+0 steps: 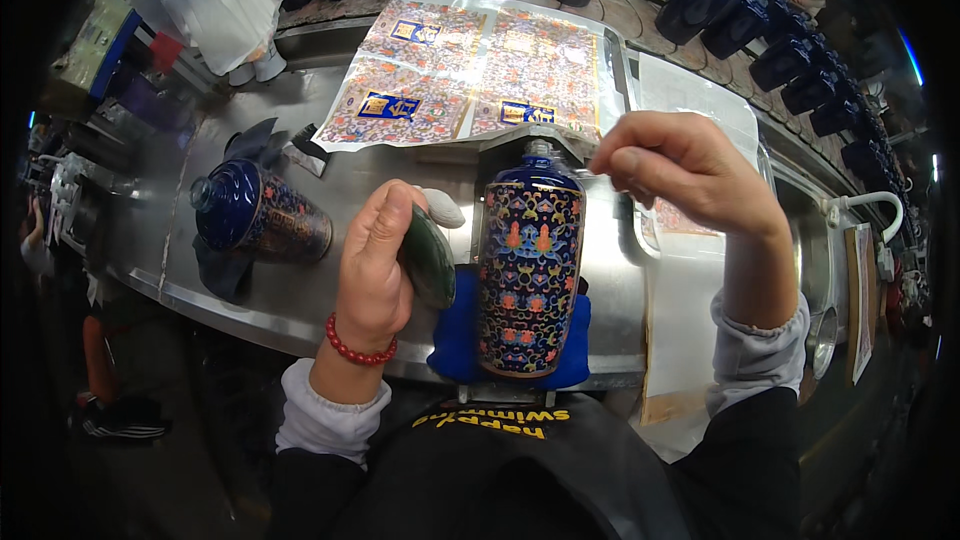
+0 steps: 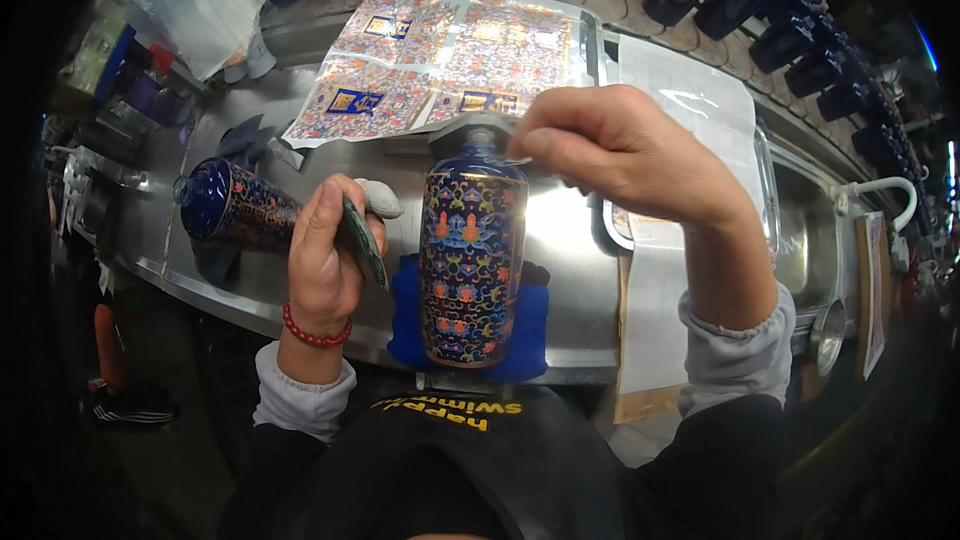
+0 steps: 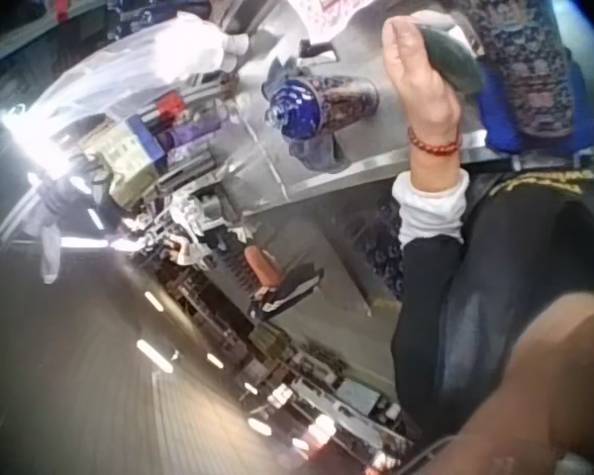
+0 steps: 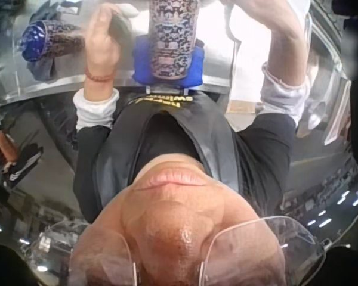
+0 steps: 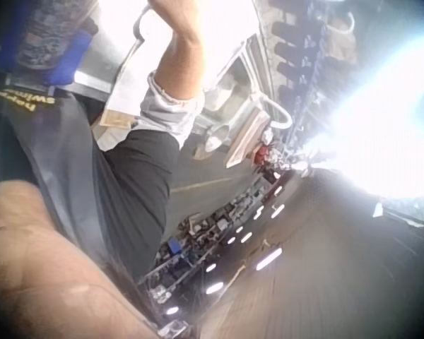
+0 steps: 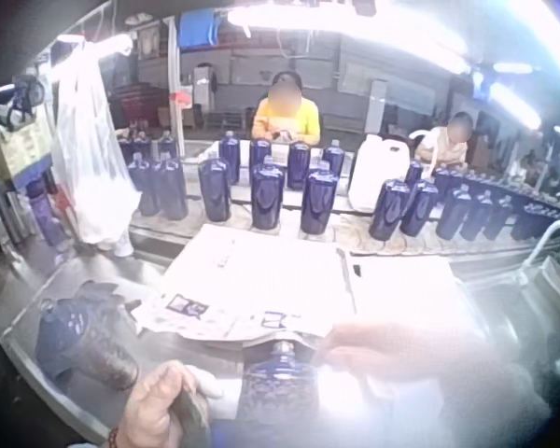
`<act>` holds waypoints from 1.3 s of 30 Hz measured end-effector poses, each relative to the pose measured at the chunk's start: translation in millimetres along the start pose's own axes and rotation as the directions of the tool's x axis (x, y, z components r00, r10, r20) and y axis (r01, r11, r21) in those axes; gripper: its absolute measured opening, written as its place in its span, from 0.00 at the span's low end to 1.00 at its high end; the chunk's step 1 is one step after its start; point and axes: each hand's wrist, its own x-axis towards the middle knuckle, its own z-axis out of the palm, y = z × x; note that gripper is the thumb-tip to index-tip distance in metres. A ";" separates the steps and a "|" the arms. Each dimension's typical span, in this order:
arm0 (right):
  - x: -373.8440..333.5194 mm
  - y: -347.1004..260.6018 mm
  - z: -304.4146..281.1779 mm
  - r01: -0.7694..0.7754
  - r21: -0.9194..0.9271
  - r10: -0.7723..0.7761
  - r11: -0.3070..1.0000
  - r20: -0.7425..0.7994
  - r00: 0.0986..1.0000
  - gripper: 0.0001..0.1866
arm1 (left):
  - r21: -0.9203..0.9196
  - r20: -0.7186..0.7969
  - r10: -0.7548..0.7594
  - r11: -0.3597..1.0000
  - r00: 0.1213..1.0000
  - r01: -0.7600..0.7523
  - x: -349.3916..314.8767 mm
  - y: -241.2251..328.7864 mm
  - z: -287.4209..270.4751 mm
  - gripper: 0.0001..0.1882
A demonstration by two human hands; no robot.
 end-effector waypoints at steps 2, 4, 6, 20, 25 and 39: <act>13.0 -11.3 22.3 0.169 -0.269 -0.182 0.948 -0.022 0.983 0.08 | 0.000 0.020 -0.019 1.000 1.000 0.019 0.0 3.8 1.9 0.19; 10.3 -16.4 37.4 0.134 -0.441 -0.188 0.887 -0.080 0.979 0.16 | 0.028 -0.014 -0.034 0.999 0.999 0.035 -0.5 5.3 3.8 0.19; 4.8 -15.1 48.8 0.172 -0.473 -0.264 0.864 -0.136 0.955 0.21 | 0.081 -0.096 -0.052 0.995 0.994 0.060 -0.6 3.1 5.5 0.20; 4.8 -11.5 50.7 0.205 -0.443 -0.302 0.873 -0.160 0.940 0.30 | 0.077 0.031 -0.092 0.993 0.995 0.090 -4.8 -20.8 -2.5 0.21; 3.7 -6.2 51.7 0.177 -0.487 -0.251 0.855 -0.089 0.964 0.30 | 0.196 0.029 -0.098 0.976 0.995 0.090 -10.3 -24.1 1.6 0.25; 30.4 -8.2 50.3 -0.448 0.348 0.490 0.824 -0.039 0.871 0.11 | 0.076 0.143 -0.131 0.990 0.981 0.121 -11.7 -26.2 11.7 0.34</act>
